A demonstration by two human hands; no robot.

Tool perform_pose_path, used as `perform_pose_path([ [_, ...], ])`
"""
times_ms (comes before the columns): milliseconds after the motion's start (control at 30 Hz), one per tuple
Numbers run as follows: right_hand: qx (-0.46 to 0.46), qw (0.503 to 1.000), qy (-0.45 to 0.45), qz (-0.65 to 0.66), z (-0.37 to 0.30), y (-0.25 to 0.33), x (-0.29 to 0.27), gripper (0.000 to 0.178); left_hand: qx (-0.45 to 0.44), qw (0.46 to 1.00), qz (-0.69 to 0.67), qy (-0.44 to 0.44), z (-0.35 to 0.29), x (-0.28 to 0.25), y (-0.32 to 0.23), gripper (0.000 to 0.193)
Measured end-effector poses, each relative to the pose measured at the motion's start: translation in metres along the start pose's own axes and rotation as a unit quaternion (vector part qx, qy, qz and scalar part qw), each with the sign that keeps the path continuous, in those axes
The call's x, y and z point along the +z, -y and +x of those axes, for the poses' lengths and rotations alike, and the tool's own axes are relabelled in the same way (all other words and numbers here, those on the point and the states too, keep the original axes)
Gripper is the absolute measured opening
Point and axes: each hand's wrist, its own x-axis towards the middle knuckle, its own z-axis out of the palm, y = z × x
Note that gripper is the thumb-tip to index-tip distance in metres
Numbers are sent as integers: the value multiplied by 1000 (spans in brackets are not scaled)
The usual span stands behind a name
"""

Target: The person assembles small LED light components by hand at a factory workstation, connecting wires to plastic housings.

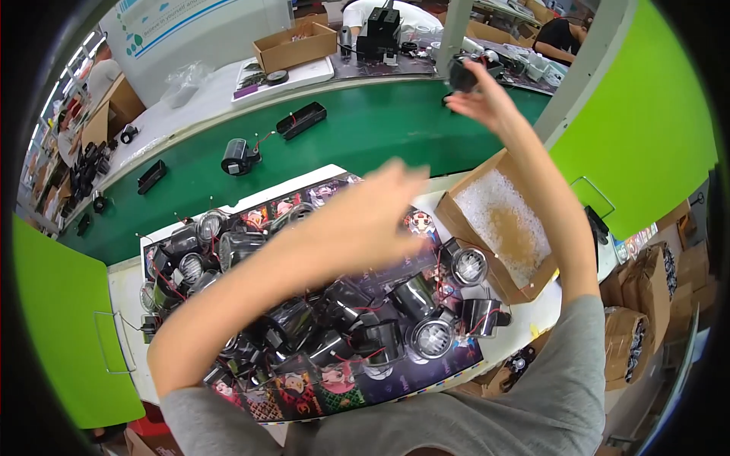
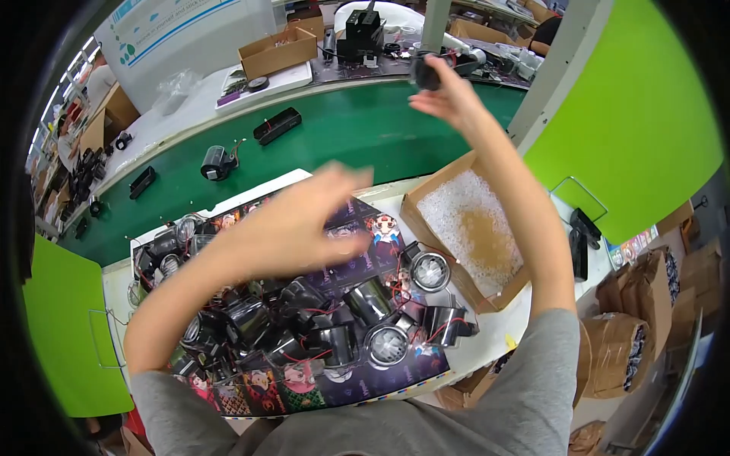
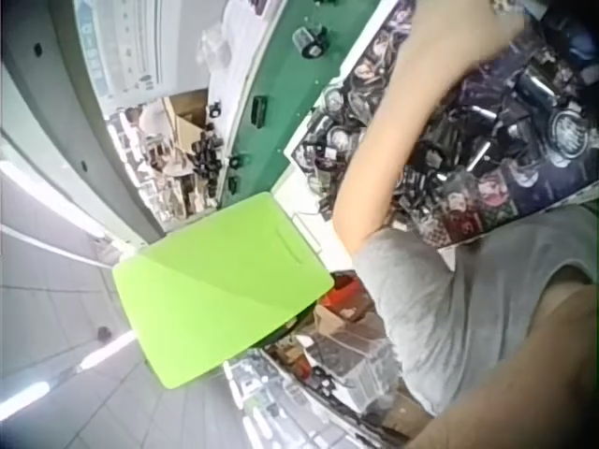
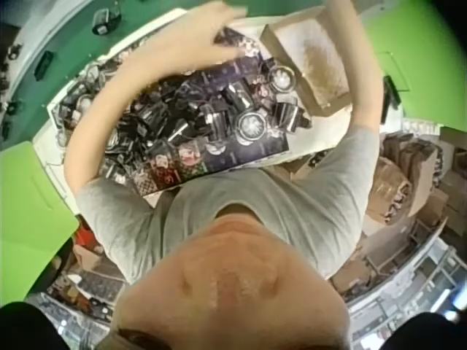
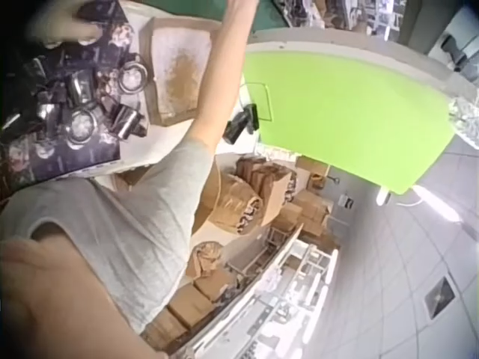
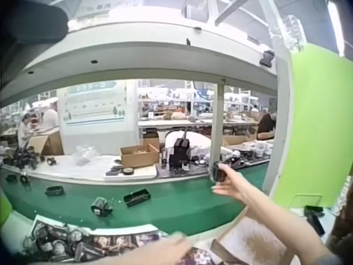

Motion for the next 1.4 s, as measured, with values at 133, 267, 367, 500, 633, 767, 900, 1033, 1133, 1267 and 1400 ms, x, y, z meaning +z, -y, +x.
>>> perform_pose_path([
  [133,6,991,-102,-88,69,9,-68,69,-8,979,202,21,-84,16,-48,48],
  [267,-20,950,-259,-175,123,-8,-101,59,28,985,142,-99,-125,76,-69,34],
  [367,-25,977,-177,-112,132,-11,-103,52,131,980,103,-106,-109,125,-74,36],
  [500,-35,982,-141,118,143,-14,-59,40,135,957,228,-114,-86,144,-67,29],
  [633,-25,970,-217,105,158,-18,-85,43,149,952,216,-160,-93,150,-64,24],
  [767,-27,942,-334,14,156,-27,-101,54,180,925,230,-243,-95,155,-65,20],
  [900,33,928,-370,8,148,-27,-119,49,180,934,218,-218,-95,160,-61,21],
  [1033,54,911,-408,-14,144,-37,-132,46,177,932,217,-229,-98,164,-60,24],
  [1133,55,916,-398,-15,145,-46,-133,46,180,935,216,-215,-100,167,-61,26],
  [1267,43,911,-404,74,153,-55,-133,46,171,933,227,-221,-103,169,-61,27],
  [1400,15,925,-368,89,167,-54,-157,50,165,934,228,-220,-100,163,-61,23],
])
